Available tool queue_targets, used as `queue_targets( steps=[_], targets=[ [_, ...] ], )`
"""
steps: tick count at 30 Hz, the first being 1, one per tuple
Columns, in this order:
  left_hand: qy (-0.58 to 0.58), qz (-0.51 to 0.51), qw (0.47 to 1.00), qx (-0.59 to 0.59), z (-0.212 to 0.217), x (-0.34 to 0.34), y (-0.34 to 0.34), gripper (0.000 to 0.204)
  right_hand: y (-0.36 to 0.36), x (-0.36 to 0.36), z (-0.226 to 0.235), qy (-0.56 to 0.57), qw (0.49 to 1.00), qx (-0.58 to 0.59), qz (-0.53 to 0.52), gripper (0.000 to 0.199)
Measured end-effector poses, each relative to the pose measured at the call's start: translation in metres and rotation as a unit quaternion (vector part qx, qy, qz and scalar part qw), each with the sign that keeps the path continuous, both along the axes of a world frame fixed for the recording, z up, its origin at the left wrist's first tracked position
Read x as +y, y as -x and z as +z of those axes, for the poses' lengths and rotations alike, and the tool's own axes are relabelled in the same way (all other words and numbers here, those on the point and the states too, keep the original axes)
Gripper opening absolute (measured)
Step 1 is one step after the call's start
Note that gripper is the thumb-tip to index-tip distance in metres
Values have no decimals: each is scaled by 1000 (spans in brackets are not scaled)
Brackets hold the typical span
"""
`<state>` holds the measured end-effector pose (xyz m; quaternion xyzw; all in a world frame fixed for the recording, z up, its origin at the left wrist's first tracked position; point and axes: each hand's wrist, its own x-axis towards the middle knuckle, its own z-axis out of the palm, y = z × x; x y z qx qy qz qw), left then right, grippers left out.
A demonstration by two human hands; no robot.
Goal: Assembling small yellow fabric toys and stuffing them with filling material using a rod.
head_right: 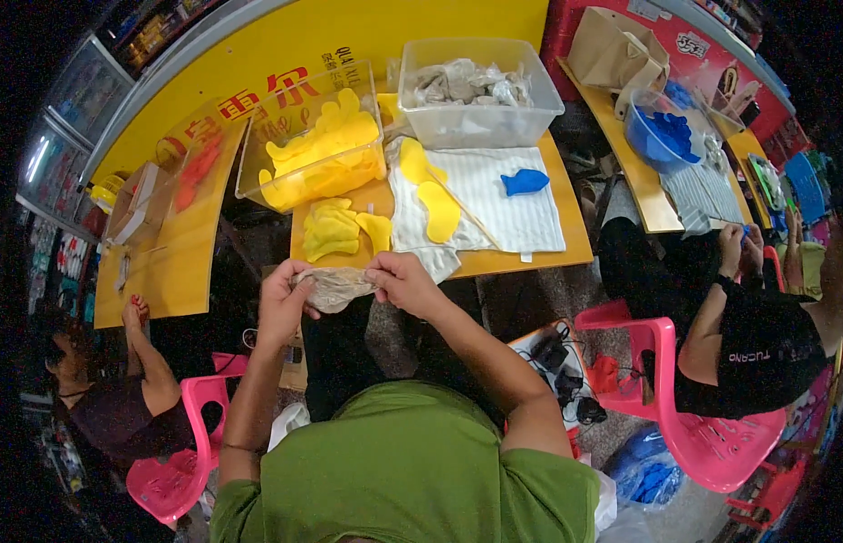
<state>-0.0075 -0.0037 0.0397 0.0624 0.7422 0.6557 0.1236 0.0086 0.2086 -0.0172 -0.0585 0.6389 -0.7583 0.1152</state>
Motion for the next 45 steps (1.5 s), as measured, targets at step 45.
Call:
queue_targets(
  steps=[45],
  targets=[
    [-127, -4, 988, -92, -22, 22, -9, 14, -10, -6, 22, -62, 991, -83, 89, 20]
  ],
)
